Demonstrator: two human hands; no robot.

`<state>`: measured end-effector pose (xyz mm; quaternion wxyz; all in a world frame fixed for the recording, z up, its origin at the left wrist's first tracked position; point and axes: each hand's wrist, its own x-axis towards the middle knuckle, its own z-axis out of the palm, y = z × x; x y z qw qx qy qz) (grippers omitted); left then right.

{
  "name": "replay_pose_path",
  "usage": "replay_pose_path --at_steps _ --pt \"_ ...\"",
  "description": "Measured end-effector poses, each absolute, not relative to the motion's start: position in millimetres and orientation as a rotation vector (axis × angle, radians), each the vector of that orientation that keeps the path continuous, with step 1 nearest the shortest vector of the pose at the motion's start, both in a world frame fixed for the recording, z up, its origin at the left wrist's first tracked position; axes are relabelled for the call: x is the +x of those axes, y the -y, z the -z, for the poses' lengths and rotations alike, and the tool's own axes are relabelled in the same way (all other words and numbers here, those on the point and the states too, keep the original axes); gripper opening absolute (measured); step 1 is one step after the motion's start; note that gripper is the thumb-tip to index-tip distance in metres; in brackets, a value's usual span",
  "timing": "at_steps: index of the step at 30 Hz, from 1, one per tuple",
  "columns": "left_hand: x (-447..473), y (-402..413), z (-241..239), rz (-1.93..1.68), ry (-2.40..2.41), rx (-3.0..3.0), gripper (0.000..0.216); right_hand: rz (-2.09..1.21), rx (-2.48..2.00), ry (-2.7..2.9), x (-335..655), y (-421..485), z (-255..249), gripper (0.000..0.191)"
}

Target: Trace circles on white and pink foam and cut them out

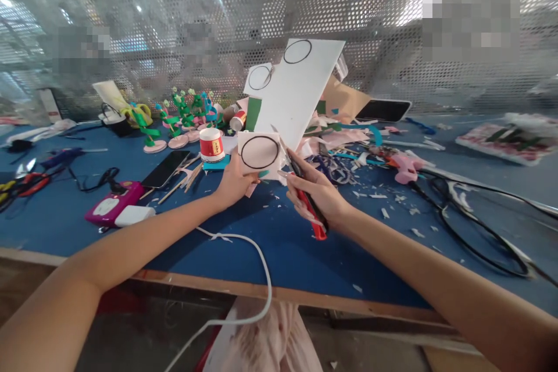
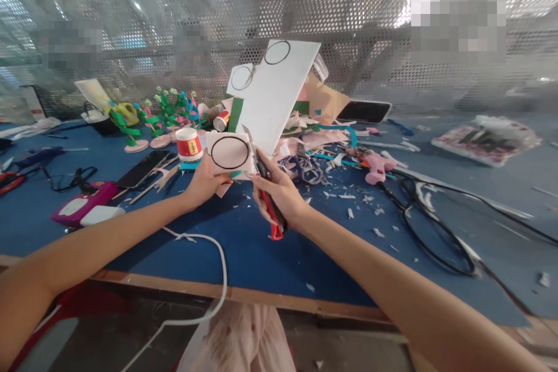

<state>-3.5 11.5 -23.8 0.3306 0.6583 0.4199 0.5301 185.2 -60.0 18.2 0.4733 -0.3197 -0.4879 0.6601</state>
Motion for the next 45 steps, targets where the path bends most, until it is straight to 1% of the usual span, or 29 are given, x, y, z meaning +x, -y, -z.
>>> replay_pose_path --at_steps 3,12,19,26,33,36,39,40,43,44,45 --pt "-3 -13 25 -1.409 -1.105 1.701 0.069 -1.644 -0.793 1.192 186 60 -17 0.091" --pt "1 -10 26 -1.329 -0.971 1.694 0.071 -1.670 -0.745 1.151 188 63 -21 0.090" --pt "3 -3 21 -1.286 -0.978 1.724 0.060 -1.682 -0.718 1.143 191 62 -20 0.091" --pt "3 0 19 -1.255 -0.918 1.791 0.072 -1.659 -0.720 1.156 191 64 -23 0.086" --pt "3 2 22 -1.192 -0.881 1.944 0.071 -1.589 -0.702 1.202 191 64 -24 0.091" --pt "4 5 21 -1.148 -0.835 1.945 0.073 -1.553 -0.695 1.229 189 64 -23 0.091" --pt "5 7 18 -1.156 -0.859 1.941 0.075 -1.509 -0.702 1.248 187 64 -23 0.083" --pt "5 8 16 -1.174 -0.889 1.957 0.074 -1.489 -0.713 1.258 186 63 -23 0.077" --pt "5 10 12 -1.208 -1.038 1.996 0.065 -1.444 -0.766 1.300 186 62 -21 0.048" --pt "5 11 11 -1.211 -1.094 1.985 0.062 -1.441 -0.782 1.309 187 62 -20 0.043" --pt "5 11 10 -1.215 -1.139 1.965 0.058 -1.440 -0.792 1.314 187 61 -19 0.041"
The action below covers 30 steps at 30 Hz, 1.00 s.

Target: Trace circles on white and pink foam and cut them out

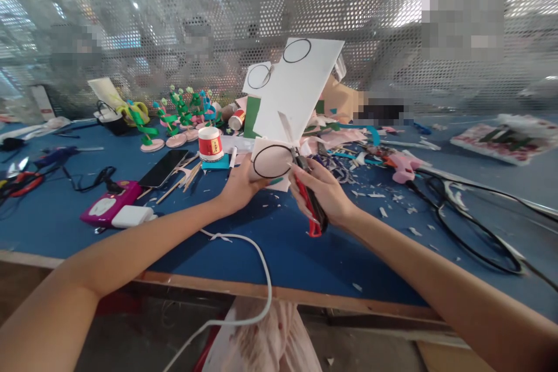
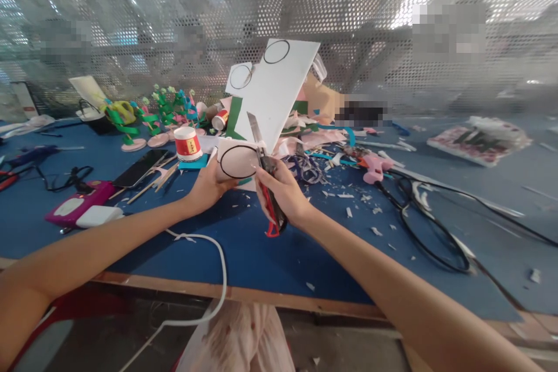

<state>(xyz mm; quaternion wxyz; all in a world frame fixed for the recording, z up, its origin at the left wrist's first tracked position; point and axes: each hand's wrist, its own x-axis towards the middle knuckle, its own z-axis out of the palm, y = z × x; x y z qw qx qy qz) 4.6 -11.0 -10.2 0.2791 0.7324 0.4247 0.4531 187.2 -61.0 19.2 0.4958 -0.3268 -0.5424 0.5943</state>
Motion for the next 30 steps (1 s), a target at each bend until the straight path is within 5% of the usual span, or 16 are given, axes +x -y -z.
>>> replay_pose_path --at_steps 13,30 --pt "2 9 5 -1.342 -1.274 1.820 0.036 -1.290 -0.824 1.191 192 55 -22 0.048" --pt "0 9 6 -1.400 -1.196 1.891 0.041 -1.476 -0.827 1.264 197 58 -27 0.035"
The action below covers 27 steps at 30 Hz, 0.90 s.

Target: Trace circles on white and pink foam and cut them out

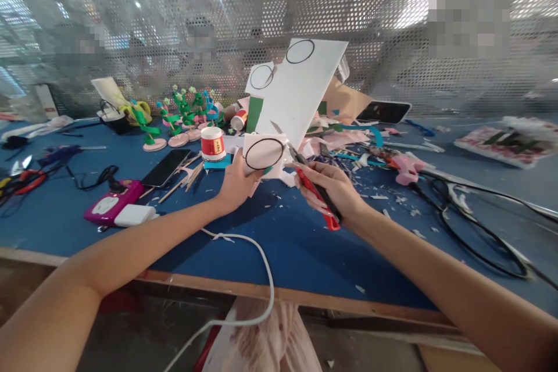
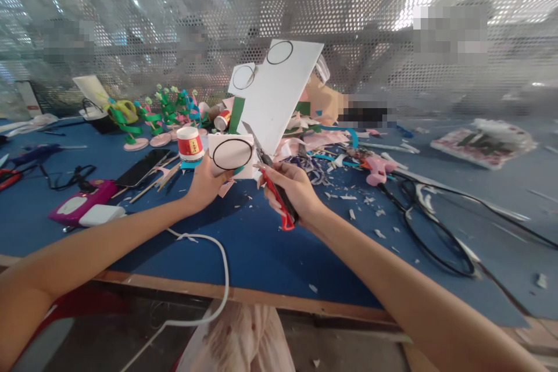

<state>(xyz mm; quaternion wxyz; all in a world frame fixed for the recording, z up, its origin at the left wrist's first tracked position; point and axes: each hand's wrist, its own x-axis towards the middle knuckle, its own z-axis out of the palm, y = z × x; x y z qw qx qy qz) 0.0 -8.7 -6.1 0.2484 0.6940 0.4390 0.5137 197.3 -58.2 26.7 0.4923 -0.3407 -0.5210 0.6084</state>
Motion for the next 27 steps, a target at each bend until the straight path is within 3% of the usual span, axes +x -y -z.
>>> replay_pose_path --at_steps 9,27 --pt "-2 1 9 -1.376 -1.419 1.950 0.042 -1.415 -0.823 1.249 197 63 -33 0.037" --pt "-4 1 11 -1.508 -1.224 1.864 0.057 -1.501 -0.872 1.189 200 58 -28 0.034"
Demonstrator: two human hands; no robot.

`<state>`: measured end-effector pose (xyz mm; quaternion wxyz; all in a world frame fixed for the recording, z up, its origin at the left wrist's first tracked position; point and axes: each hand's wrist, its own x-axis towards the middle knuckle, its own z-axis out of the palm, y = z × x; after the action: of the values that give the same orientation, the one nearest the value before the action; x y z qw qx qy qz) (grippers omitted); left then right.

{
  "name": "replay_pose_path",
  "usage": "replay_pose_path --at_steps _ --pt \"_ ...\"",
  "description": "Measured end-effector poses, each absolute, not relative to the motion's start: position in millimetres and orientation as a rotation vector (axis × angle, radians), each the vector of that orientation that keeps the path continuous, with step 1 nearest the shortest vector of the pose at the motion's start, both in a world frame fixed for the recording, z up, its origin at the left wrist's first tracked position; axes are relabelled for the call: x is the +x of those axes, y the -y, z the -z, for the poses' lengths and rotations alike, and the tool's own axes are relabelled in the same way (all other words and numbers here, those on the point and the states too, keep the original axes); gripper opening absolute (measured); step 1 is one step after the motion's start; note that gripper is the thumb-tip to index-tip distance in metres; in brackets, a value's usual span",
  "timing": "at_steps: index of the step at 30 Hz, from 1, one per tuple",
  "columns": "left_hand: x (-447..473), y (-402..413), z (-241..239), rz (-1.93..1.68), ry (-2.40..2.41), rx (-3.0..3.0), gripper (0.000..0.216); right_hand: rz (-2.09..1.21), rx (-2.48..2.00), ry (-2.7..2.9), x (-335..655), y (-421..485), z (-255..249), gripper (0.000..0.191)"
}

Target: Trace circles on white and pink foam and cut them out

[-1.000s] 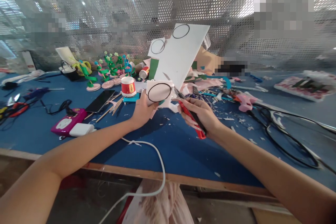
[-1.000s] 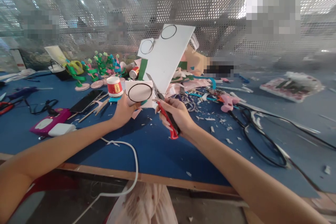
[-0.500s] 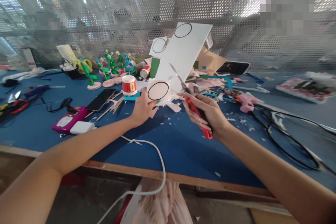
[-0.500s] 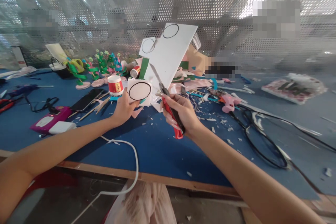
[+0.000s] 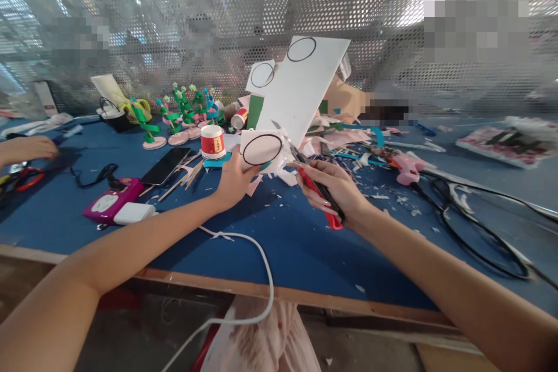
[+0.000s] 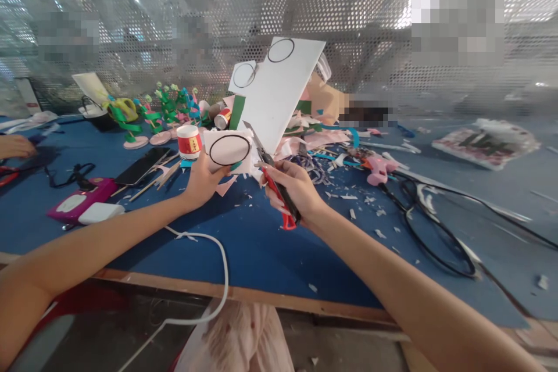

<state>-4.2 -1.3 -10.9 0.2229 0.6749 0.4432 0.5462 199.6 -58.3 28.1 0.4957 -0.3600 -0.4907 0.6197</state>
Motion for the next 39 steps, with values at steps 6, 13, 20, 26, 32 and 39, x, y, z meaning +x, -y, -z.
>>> replay_pose_path --at_steps 6,13,20,26,32,39 --pt "-2 2 9 -1.455 -1.237 1.878 0.057 -1.522 -0.848 1.200 199 60 -29 0.034" --pt "-2 2 8 -1.458 -1.284 1.888 0.057 -1.536 -0.816 1.195 199 61 -31 0.036" --pt "-3 -1 11 -1.458 -1.248 1.735 0.055 -1.583 -0.797 1.172 198 63 -36 0.041" --pt "-3 -5 16 -1.469 -1.190 1.825 0.057 -1.591 -0.785 1.158 201 57 -26 0.034" --pt "-3 -9 22 -1.442 -1.030 1.837 0.056 -1.605 -0.758 1.156 201 57 -21 0.026" --pt "1 -1 17 -1.433 -0.961 1.898 0.053 -1.618 -0.719 1.189 201 59 -23 0.024"
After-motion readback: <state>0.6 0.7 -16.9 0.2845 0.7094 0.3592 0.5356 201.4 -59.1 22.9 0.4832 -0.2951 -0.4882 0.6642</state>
